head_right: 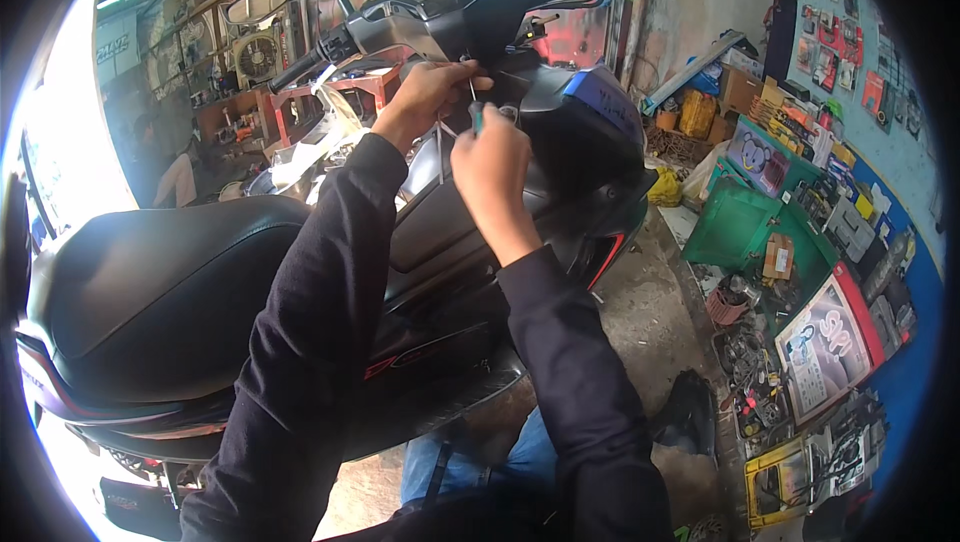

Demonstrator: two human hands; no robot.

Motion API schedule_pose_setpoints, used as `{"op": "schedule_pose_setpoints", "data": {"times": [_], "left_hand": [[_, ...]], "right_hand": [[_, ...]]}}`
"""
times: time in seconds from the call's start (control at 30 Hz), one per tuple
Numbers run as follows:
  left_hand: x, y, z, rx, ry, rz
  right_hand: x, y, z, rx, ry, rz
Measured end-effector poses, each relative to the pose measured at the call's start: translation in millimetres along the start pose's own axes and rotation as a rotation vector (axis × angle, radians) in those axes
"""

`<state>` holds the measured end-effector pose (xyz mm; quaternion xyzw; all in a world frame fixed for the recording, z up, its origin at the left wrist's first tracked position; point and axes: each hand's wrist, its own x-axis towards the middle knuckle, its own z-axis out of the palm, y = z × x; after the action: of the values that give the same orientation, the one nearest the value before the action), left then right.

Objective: The person removes the front fairing of a motorcycle by hand and with a screwdriver, then unfastens various screws on the side panels and handlebars.

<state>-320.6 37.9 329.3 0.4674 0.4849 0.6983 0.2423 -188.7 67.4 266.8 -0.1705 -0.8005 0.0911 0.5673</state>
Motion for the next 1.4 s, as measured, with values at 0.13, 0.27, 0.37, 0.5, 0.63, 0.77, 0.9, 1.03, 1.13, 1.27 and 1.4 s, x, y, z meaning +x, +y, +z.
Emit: {"op": "schedule_pose_setpoints", "data": {"times": [0.13,0.27,0.37,0.5,0.63,0.77,0.9,1.03,1.13,1.27,1.4], "left_hand": [[-0.5,-3.8,0.0,-0.049,-0.003,-0.056],[-3.4,-1.7,5.4,-0.201,-0.019,-0.107],[-2.5,-0.2,3.0,-0.227,-0.116,-0.15],[2.5,-8.0,-0.9,-0.102,-0.002,-0.074],[5.5,-13.8,-2.6,-0.169,0.111,-0.037],[2.7,-12.1,12.1,-0.327,0.058,-0.054],[12.2,-14.0,15.3,-0.289,0.189,-0.027],[11.6,-20.1,10.3,-0.254,0.195,-0.02],[8.2,-21.5,22.0,-0.278,0.166,0.015],[8.5,-18.9,22.1,-0.193,0.282,0.042],[13.4,-13.5,26.4,-0.304,0.277,0.049]], "right_hand": [[-5.3,-5.8,-0.1,0.165,0.166,-0.116],[-4.6,-7.3,-14.8,1.709,-0.257,0.857],[-2.6,-11.5,-18.3,0.451,-0.053,0.266],[-4.8,-12.8,-4.2,0.072,0.141,-0.032],[-5.6,-21.0,-17.1,1.534,-0.337,0.881],[4.4,-7.2,-23.8,0.939,-0.289,0.564],[1.5,-29.7,-18.3,-0.041,-0.026,0.102],[-6.3,-28.2,-20.8,-0.155,0.07,0.038],[-10.2,-13.0,-20.7,-0.226,0.112,-0.111],[-17.4,-12.4,-9.9,-0.192,0.052,-0.076],[-7.4,0.2,8.6,-0.091,0.23,-0.119]]}}
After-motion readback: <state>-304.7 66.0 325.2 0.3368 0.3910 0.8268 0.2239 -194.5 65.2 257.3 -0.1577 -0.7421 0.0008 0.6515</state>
